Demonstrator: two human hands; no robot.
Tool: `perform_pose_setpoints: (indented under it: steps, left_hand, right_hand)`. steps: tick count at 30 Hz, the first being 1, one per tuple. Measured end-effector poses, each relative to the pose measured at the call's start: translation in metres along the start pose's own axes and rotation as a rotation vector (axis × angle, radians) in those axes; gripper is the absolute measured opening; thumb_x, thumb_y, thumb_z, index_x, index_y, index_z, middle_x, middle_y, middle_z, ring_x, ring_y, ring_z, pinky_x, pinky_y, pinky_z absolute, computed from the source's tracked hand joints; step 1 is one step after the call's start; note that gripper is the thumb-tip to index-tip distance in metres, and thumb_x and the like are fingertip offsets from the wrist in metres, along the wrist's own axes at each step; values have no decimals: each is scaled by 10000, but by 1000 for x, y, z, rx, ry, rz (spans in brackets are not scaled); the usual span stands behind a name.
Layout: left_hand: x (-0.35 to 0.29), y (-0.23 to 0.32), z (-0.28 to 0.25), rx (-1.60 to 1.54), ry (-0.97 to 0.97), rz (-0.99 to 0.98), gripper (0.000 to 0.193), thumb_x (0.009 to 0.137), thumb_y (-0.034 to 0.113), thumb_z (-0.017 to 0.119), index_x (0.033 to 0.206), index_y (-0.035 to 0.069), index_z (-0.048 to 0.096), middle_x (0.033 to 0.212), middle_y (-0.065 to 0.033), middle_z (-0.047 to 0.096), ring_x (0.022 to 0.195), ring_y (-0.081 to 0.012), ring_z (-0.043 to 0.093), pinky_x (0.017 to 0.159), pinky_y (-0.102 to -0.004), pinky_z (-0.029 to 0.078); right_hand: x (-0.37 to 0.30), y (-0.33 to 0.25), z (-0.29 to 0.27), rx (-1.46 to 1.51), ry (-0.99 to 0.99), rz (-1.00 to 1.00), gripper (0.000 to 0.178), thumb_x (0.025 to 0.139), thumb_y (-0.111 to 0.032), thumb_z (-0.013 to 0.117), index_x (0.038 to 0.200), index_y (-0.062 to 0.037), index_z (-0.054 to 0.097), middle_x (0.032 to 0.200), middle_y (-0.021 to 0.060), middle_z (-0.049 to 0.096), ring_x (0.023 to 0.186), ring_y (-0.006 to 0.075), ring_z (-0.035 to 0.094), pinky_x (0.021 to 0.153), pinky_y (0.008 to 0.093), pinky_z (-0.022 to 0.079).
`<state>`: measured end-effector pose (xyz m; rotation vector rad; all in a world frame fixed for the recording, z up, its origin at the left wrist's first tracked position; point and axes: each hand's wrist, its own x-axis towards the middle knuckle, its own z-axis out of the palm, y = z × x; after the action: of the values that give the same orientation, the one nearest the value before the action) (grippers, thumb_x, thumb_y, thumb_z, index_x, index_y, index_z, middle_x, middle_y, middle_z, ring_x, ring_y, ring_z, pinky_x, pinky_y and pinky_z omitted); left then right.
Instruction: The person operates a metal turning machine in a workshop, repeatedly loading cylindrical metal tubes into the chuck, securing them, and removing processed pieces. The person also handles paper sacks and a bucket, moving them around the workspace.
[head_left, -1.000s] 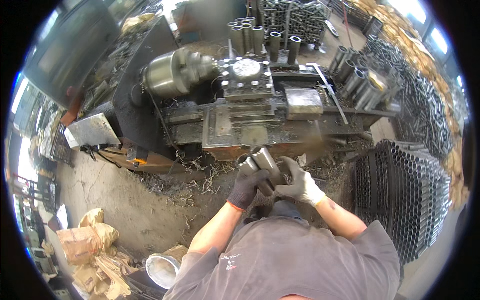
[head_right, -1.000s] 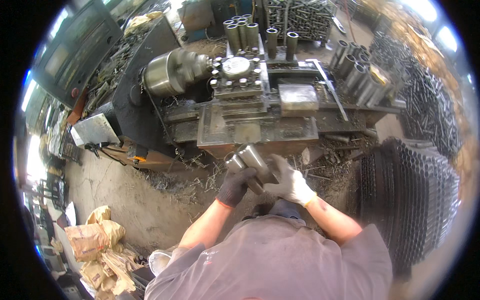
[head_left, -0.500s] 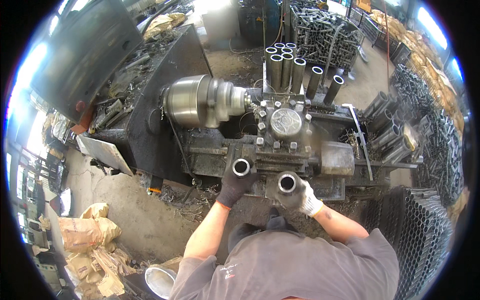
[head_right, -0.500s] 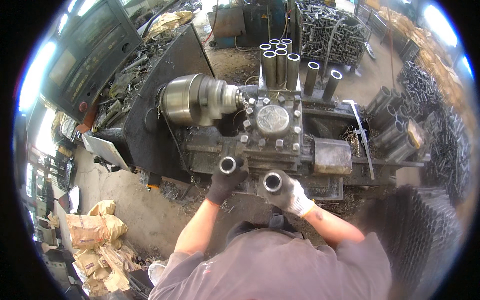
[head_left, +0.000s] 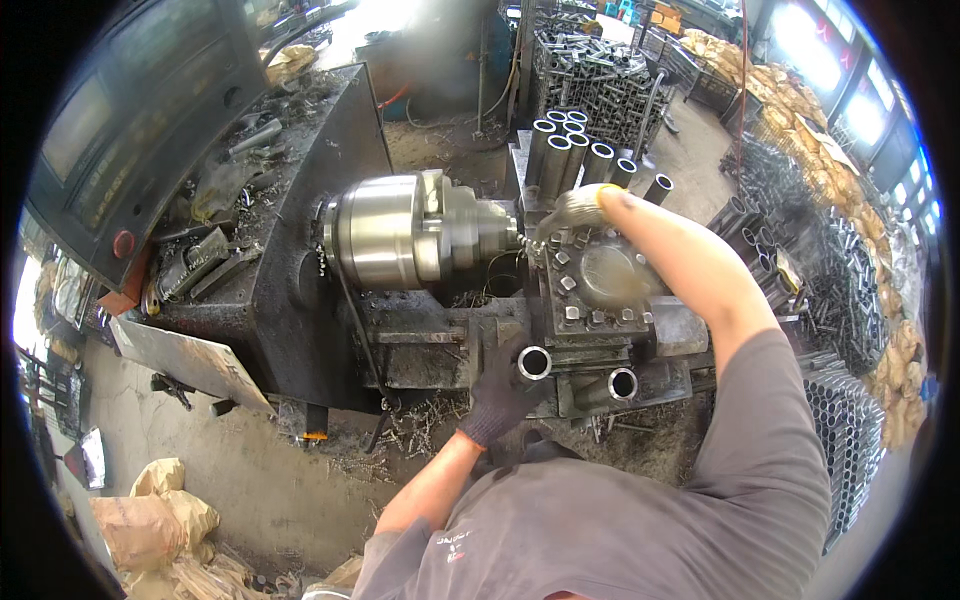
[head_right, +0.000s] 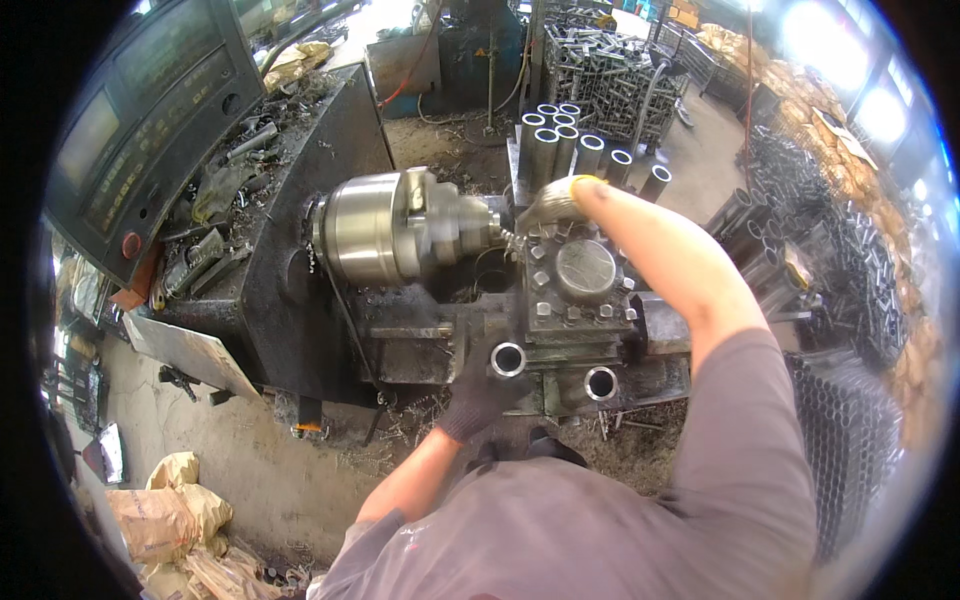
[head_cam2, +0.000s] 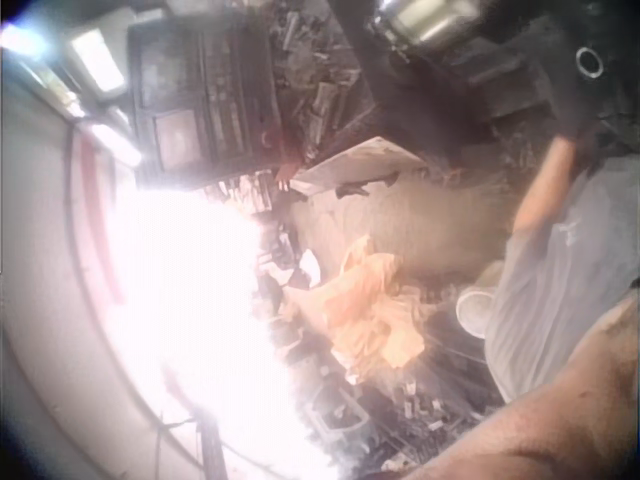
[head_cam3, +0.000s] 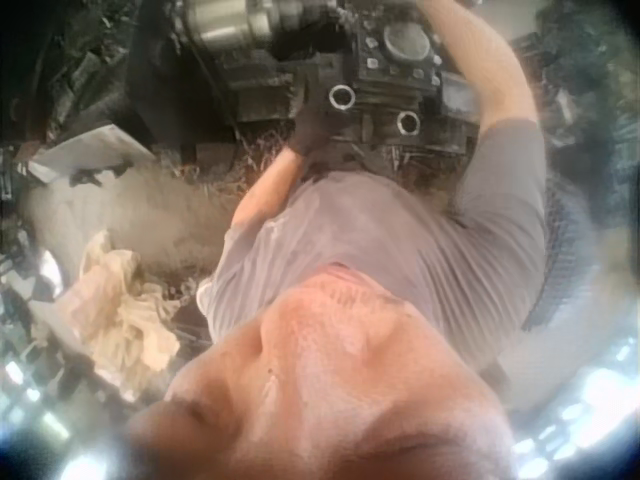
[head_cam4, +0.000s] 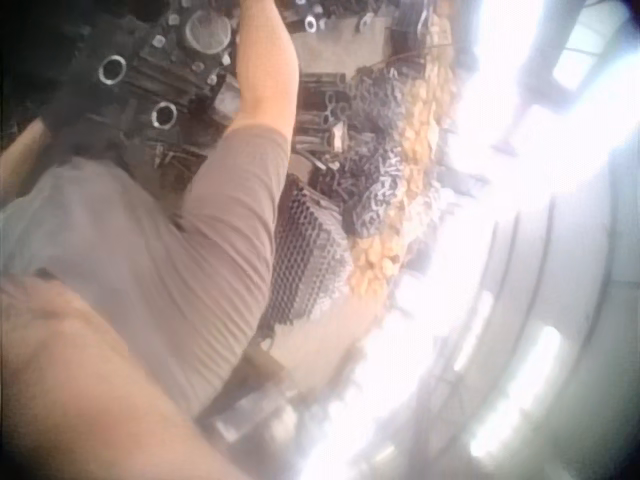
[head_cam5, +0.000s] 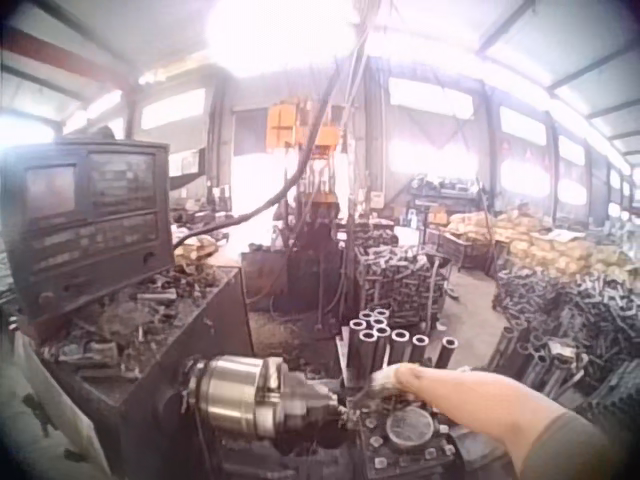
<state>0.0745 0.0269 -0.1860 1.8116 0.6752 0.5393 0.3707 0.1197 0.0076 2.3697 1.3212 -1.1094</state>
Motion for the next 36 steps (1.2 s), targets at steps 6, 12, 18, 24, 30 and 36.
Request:
perform_pose_setpoints:
  steps: [6, 12, 18, 24, 30, 36]
  left_hand:
    - [-49, -17, -50, 67, 183, -74, 828, 806, 172, 898, 1525, 68, 501, 1384, -157, 636, 1302, -275, 620, 1114, -409, 506]
    - [-99, -42, -76, 69, 392, -202, 726, 844, 94, 843, 1495, 56, 524, 1309, -140, 666, 1220, -245, 653, 1068, -382, 529]
    - [-100, -46, -72, -40, 473, -199, 699, 847, 190, 889, 1446, 32, 564, 1277, -146, 686, 1162, -255, 678, 1035, -380, 544]
    - [-74, -32, -66, 132, 375, -158, 618, 887, 43, 765, 1463, 35, 542, 1300, -128, 666, 1205, -231, 655, 1054, -381, 533]
    - [-13, 13, -45, -286, 286, -281, 648, 907, 55, 729, 1512, 35, 498, 1359, -138, 618, 1258, -244, 634, 1054, -372, 526]
    - [130, 52, -41, -603, -189, -105, 444, 1007, 243, 653, 1384, 16, 598, 1144, -78, 666, 1083, -208, 669, 928, -381, 554]
  right_hand:
    - [111, 0, 26, 1, -65, -338, 425, 938, -218, 759, 1352, -132, 716, 1315, 102, 719, 1186, 251, 693, 995, 409, 566]
    - [65, 69, -4, 499, 451, -379, 290, 994, -115, 682, 1284, -98, 682, 1063, 141, 746, 776, 259, 721, 706, 414, 652]
    - [-33, 42, -33, 924, 1188, -727, 464, 941, -141, 743, 1334, 74, 623, 1012, 141, 773, 800, 173, 744, 680, 292, 632]
    - [-56, -76, -23, 536, 816, -1138, 463, 934, -150, 761, 1323, 72, 644, 1184, 268, 746, 1018, 318, 779, 897, 359, 649]
    - [-62, -118, 13, 310, 579, -1557, 463, 875, -150, 727, 1314, -13, 681, 1155, 194, 768, 985, 278, 785, 846, 379, 629]
    - [-71, -104, -5, 305, 471, -1325, 474, 900, -160, 716, 1345, -1, 664, 1225, 172, 740, 1004, 231, 762, 868, 350, 617]
